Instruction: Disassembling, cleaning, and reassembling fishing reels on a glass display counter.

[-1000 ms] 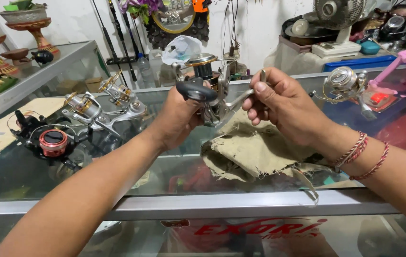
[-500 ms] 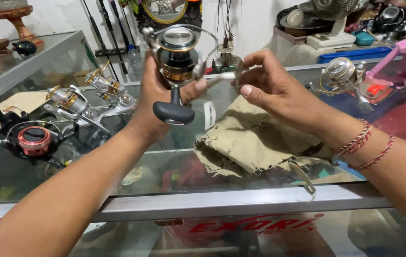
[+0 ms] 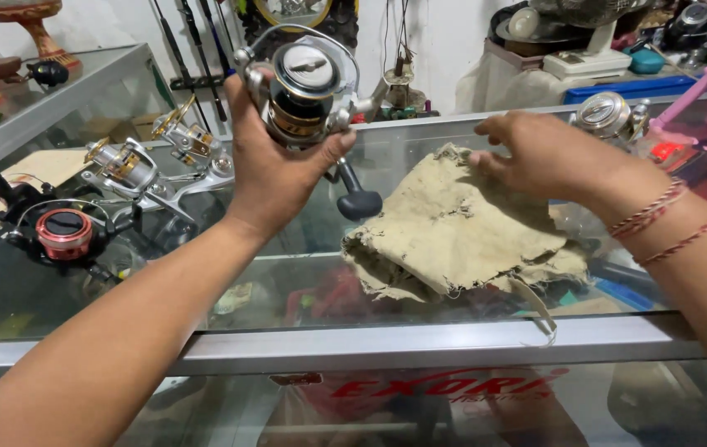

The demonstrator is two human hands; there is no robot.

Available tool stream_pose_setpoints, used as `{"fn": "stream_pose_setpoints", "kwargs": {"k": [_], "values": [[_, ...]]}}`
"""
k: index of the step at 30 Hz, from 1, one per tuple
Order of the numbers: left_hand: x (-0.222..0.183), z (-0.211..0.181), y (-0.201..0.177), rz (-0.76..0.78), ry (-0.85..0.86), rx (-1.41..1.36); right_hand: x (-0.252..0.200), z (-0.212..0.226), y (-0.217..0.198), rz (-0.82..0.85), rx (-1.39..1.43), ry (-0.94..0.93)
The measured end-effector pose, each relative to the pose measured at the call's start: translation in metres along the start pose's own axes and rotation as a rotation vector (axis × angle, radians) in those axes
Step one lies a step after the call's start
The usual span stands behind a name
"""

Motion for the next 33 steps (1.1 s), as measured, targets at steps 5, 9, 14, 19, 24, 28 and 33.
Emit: {"fn": "stream_pose_setpoints", "kwargs": {"k": [5, 9, 14, 19, 24, 28, 33], "values": [[-0.003, -0.018, 0.018, 0.151, 0.077, 0.028, 0.026, -0.005, 0.037, 0.115, 0.025, -0.027], [-0.006, -0.025, 0.023, 0.22, 0.113, -0.036, 0.013, 0.009, 0.017, 0.062, -0.018, -0.035], [-0.014, -0.022, 0.032, 0.295, 0.126, 0.127, -0.045, 0.023, -0.039, -0.217, 0.306, 0.152], [-0.014, -0.031, 0.034, 0.292, 0.134, 0.21, -0.053, 0.023, -0.033, -0.642, 0.32, -0.457], [-0.013, -0.049, 0.035, 0.249, 0.279, 0.327, -0.068, 0.05, -0.02, -0.779, 0.24, -0.623], [-0.009, -0.056, 0.033, 0.251, 0.197, 0.278, -0.08, 0.064, -0.02, -0.783, 0.156, -0.812], [-0.009, -0.051, 0.028, 0.255, 0.098, 0.177, -0.07, 0.066, -0.007, -0.603, 0.231, -0.986]]}}
Point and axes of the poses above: each hand's wrist, its own x-axis towards the middle knuckle, its own y-axis out of the palm, z = x × y, the point moved 6 cm from there along x, towards the middle knuckle, and after that the axes turned 7 degrees about z, right-handed, at the moved point
